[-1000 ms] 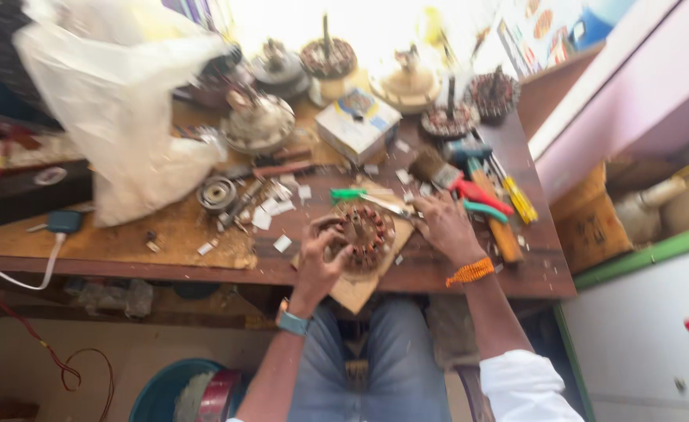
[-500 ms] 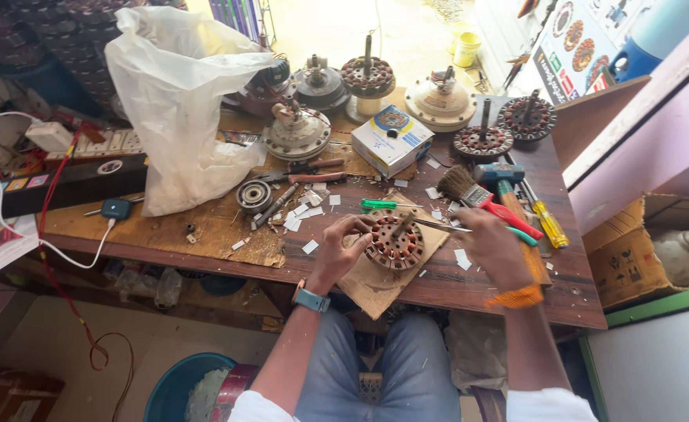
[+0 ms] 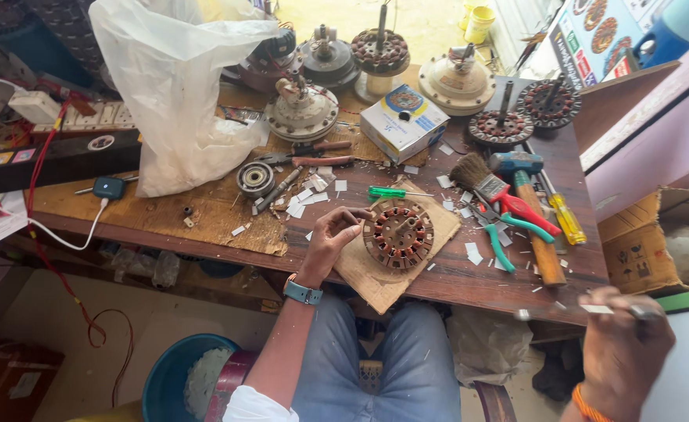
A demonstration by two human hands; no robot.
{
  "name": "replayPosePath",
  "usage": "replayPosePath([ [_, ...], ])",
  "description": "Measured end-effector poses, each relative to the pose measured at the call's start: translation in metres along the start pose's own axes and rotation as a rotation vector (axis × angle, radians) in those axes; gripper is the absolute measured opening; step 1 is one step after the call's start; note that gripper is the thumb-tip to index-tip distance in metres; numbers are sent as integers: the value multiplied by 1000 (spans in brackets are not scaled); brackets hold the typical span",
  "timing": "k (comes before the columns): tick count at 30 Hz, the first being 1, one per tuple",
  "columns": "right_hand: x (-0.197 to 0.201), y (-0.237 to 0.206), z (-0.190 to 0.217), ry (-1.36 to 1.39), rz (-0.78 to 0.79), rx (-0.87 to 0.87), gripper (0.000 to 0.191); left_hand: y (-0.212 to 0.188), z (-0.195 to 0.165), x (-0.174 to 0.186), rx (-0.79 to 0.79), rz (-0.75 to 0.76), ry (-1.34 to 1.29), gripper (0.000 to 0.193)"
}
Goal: The person inserts small white insulating pieces into the slots of a motor stator, then uses scissors to trim a red wire and places it on the workbench. The person continues inserting insulating pieces into the stator slots.
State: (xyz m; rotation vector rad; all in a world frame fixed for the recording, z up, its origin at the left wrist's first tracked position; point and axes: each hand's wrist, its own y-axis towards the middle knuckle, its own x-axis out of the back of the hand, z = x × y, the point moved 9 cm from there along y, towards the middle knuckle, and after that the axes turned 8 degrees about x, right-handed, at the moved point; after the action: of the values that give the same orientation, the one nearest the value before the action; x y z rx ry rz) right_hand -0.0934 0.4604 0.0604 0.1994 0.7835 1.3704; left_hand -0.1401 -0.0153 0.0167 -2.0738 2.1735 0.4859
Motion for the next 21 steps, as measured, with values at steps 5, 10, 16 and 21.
replayPosePath([
  [5, 110, -55, -37, 397, -403, -165, 30, -15, -1, 9, -50, -27, -115, 4],
  [10, 151, -114, -82, 584, -940, -189, 35, -22, -4, 12, -178, -39, -163, 11],
  [16, 125, -146, -122, 439, -934, -584, 38, -30, -23, 17, -131, -165, -118, 24],
  [21, 108, -134, -136, 466, -725, -653, 36, -41, -75, -1, -401, -48, 551, 28],
])
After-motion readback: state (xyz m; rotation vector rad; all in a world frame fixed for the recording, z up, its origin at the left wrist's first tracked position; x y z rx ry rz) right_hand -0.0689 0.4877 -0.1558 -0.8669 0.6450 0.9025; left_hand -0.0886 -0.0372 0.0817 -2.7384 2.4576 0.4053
